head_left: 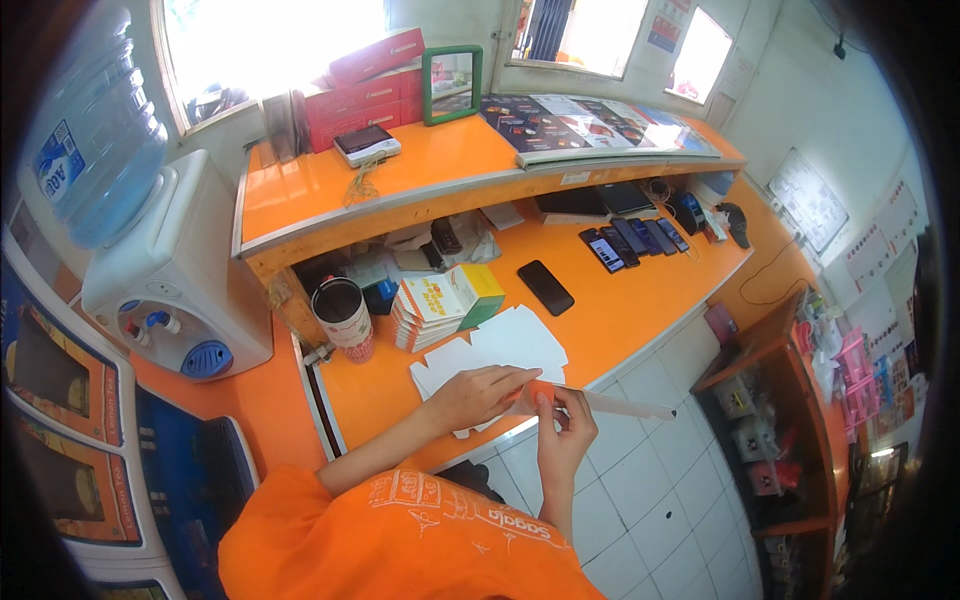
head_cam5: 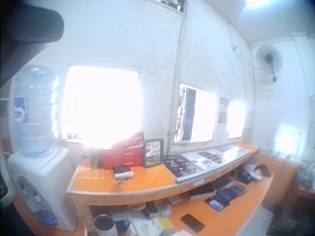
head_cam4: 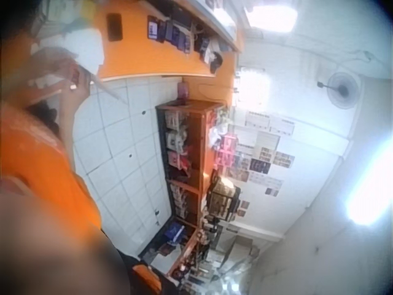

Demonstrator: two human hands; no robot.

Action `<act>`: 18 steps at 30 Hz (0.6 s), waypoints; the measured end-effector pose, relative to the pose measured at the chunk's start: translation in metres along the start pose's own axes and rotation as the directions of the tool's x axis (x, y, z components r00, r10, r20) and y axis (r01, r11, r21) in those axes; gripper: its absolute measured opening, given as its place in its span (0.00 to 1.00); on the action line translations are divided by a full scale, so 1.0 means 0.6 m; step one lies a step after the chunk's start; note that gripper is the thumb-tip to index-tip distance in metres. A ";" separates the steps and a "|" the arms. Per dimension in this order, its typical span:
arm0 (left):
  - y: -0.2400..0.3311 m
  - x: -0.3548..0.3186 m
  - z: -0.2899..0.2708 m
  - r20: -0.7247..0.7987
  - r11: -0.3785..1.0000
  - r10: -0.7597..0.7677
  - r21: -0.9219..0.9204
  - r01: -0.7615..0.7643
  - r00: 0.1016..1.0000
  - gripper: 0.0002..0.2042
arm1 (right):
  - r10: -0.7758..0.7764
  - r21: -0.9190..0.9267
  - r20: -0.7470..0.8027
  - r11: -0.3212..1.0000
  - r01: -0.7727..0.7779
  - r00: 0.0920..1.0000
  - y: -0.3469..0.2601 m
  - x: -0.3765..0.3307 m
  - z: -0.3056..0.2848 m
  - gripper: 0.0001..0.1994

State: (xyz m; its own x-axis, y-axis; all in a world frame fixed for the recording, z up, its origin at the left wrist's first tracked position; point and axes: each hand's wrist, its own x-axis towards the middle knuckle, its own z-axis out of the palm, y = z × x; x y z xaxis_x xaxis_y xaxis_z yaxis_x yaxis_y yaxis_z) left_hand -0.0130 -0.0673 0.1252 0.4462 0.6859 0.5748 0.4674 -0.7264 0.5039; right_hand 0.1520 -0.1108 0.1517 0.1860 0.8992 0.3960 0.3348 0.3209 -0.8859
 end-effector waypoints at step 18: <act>0.026 0.021 0.003 -0.232 0.965 -0.196 -0.216 0.146 0.953 0.11 | -0.292 -0.284 -0.087 0.924 0.257 0.953 0.006 0.028 0.011 0.06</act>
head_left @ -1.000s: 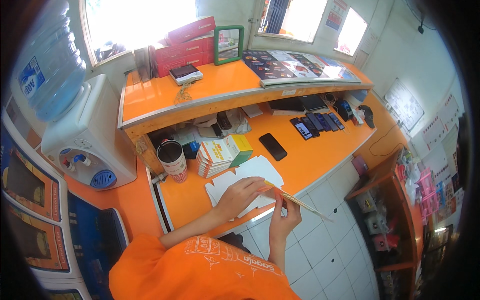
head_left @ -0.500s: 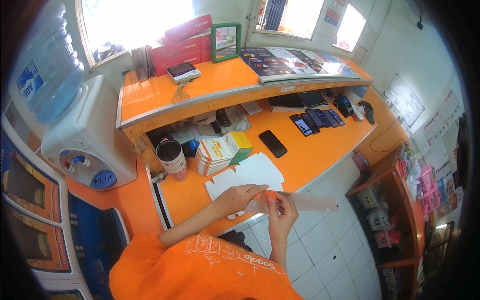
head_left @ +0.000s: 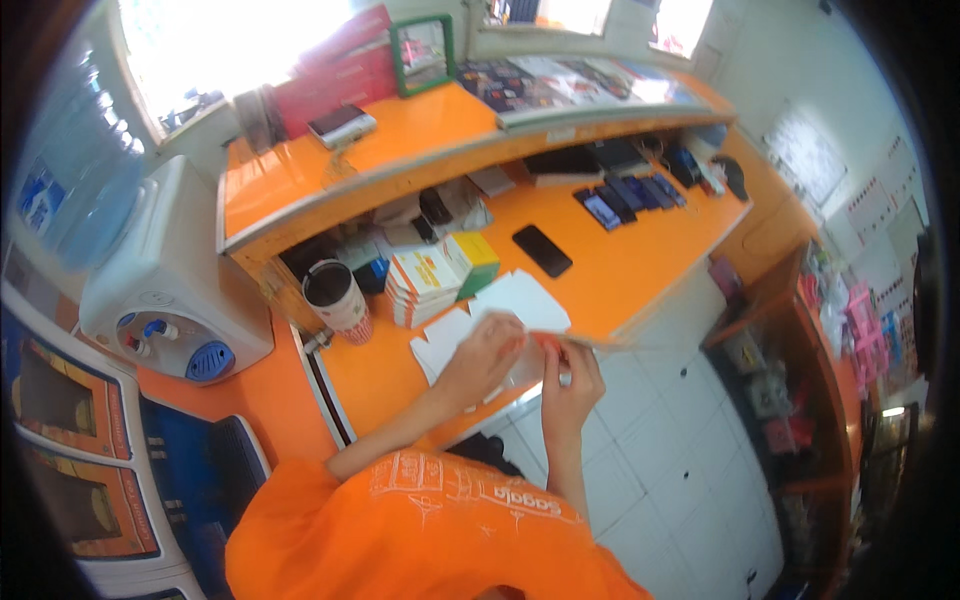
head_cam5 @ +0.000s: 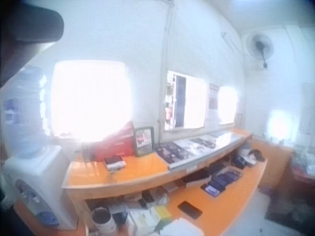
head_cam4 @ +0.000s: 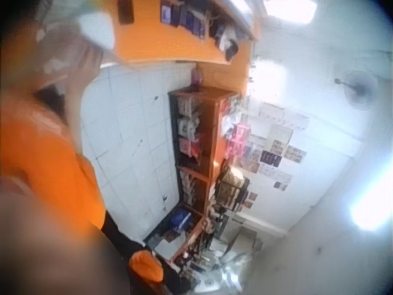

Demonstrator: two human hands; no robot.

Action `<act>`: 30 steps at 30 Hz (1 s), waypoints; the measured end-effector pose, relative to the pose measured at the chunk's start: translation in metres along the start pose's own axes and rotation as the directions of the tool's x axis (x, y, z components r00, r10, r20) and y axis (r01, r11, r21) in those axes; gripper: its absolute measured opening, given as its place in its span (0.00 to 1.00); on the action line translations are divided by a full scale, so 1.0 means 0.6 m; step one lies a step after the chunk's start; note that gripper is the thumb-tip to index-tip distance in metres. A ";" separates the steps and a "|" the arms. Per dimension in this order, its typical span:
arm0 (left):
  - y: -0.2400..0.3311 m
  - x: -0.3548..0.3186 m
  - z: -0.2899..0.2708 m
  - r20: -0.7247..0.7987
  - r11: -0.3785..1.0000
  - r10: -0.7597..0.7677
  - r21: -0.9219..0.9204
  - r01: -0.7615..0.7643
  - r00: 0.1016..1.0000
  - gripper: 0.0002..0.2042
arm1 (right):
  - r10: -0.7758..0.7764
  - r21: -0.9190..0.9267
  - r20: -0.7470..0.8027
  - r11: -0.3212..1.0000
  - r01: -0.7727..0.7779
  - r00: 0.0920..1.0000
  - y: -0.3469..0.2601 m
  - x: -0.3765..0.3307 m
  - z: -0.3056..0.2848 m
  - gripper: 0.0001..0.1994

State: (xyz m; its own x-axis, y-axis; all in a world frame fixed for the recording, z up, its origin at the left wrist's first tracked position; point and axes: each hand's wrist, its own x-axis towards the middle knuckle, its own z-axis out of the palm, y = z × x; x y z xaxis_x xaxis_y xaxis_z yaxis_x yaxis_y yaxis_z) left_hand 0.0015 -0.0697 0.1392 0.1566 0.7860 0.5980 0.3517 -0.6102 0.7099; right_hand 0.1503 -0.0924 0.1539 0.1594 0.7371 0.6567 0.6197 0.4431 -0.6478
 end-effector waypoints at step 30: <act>-0.003 -0.005 -0.016 -0.215 0.843 0.515 0.307 -0.443 0.830 0.15 | 0.253 0.212 -0.156 0.953 -0.218 0.955 0.073 -0.104 0.043 0.13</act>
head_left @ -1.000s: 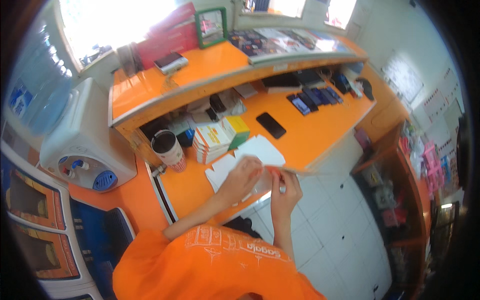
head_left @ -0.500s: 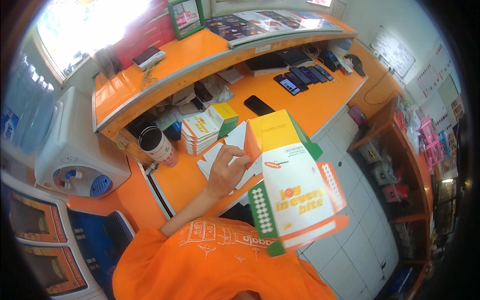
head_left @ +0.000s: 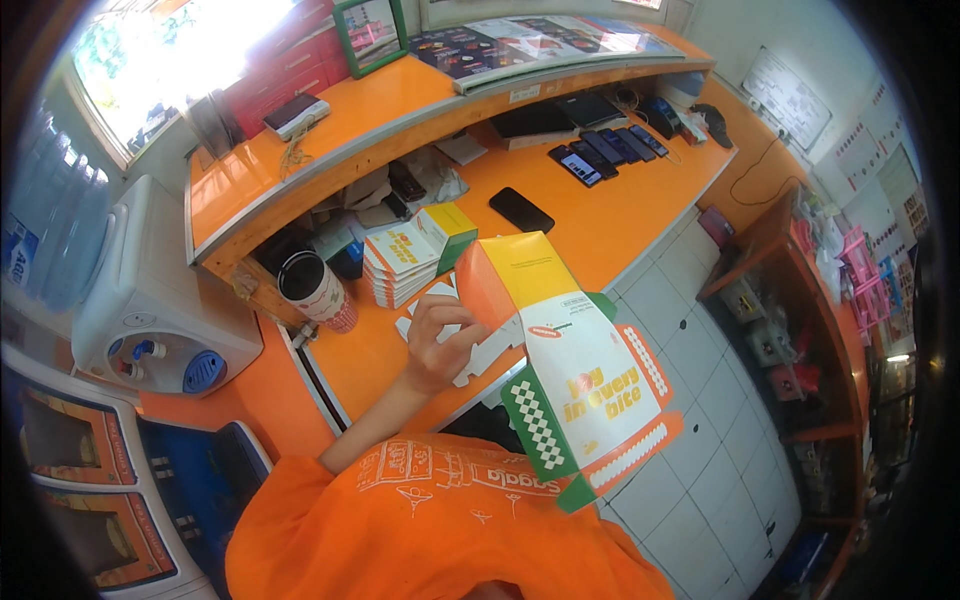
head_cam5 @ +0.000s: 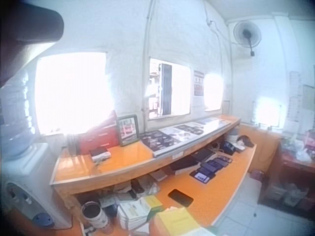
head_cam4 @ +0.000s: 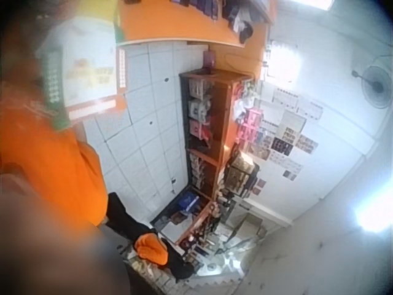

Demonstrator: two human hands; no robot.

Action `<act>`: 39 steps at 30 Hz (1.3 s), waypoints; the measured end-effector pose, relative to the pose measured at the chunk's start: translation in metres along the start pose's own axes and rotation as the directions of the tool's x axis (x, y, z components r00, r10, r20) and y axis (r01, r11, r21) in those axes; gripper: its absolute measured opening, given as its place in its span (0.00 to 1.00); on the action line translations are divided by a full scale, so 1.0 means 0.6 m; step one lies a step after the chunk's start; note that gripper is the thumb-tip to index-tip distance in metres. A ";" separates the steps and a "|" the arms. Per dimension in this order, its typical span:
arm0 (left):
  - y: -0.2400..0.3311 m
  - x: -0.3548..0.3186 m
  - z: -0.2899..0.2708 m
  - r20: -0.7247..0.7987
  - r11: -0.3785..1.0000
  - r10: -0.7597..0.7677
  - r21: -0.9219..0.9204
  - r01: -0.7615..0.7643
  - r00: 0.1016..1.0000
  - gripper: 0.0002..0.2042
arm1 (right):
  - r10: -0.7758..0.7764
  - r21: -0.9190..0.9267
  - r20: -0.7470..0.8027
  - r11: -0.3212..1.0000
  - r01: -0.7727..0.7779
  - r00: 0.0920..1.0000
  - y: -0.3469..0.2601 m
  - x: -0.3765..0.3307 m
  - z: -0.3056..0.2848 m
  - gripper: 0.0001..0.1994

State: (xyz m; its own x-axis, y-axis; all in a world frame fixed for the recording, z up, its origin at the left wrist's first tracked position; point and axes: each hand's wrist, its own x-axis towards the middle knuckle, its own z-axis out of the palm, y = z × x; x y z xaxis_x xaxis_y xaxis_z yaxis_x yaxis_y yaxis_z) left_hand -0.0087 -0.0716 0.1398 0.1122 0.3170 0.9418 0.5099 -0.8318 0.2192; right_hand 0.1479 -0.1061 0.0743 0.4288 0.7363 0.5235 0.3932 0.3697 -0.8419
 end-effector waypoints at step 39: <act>0.031 0.034 0.036 0.384 0.690 -0.551 -0.290 0.663 0.741 0.14 | -0.024 -0.042 0.239 0.999 0.035 0.971 -0.063 0.036 0.009 0.16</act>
State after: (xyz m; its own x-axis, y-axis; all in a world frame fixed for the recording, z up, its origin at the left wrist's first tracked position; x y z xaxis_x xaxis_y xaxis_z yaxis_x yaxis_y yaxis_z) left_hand 0.0215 -0.0706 0.1573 0.1297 0.8681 0.4791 0.1791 -0.4958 0.8498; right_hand 0.1378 -0.1007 0.1168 0.2126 0.8412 0.4971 0.4417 0.3710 -0.8168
